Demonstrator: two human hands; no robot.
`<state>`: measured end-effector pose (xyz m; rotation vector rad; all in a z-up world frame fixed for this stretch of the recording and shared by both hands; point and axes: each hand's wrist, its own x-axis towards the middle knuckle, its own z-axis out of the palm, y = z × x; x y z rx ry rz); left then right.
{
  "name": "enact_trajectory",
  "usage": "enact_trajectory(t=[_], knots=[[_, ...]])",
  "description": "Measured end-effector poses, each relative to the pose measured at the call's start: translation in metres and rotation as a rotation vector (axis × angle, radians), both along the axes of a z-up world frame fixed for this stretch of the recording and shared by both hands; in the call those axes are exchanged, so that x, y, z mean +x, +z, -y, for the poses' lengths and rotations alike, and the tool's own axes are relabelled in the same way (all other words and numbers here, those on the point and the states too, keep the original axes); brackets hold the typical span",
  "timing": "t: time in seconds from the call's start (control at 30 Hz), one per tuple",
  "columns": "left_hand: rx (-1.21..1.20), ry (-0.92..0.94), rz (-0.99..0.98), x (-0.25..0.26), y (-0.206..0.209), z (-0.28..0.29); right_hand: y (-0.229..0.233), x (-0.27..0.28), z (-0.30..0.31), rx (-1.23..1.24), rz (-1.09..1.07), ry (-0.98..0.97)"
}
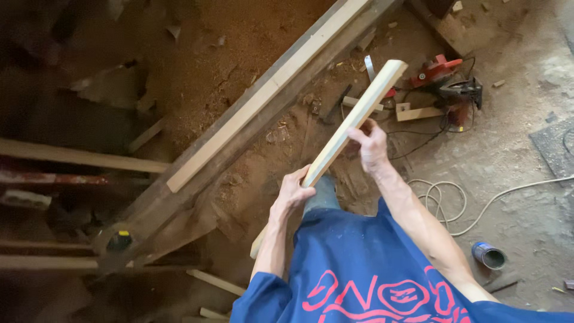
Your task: The person measures and marks wooden planks with a square and pencil, then cuts them to size using a circular saw. The cut pieces are placed on the floor among other wood scraps.
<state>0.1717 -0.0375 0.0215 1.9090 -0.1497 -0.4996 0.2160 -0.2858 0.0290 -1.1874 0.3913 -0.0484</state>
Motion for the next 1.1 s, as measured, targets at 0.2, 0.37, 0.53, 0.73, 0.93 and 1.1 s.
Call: enact_trajectory(t=[0.2, 0.37, 0.53, 0.73, 0.93, 1.1], knots=[[0.096, -0.087, -0.149, 0.094, -0.002, 0.009, 0.004, 0.065, 0.019, 0.123, 0.012, -0.089], [0.174, -0.163, 0.223, 0.16, -0.014, 0.004, -0.013, 0.116, 0.026, 0.178, 0.133, -0.137], [0.385, -0.081, 0.391, 0.192, -0.022, 0.007, -0.023, 0.152, 0.04, 0.289, 0.033, -0.215], [0.513, 0.055, 0.494, 0.214, -0.015, 0.026, -0.033, 0.206, 0.072, 0.301, -0.098, -0.165], [0.612, 0.42, 0.814, 0.205, -0.014, 0.06, -0.069, 0.263, 0.147, 0.472, 0.065, 0.09], [0.625, 0.799, 0.834, 0.181, -0.025, 0.113, -0.092, 0.298, 0.186, 0.579, -0.01, 0.207]])
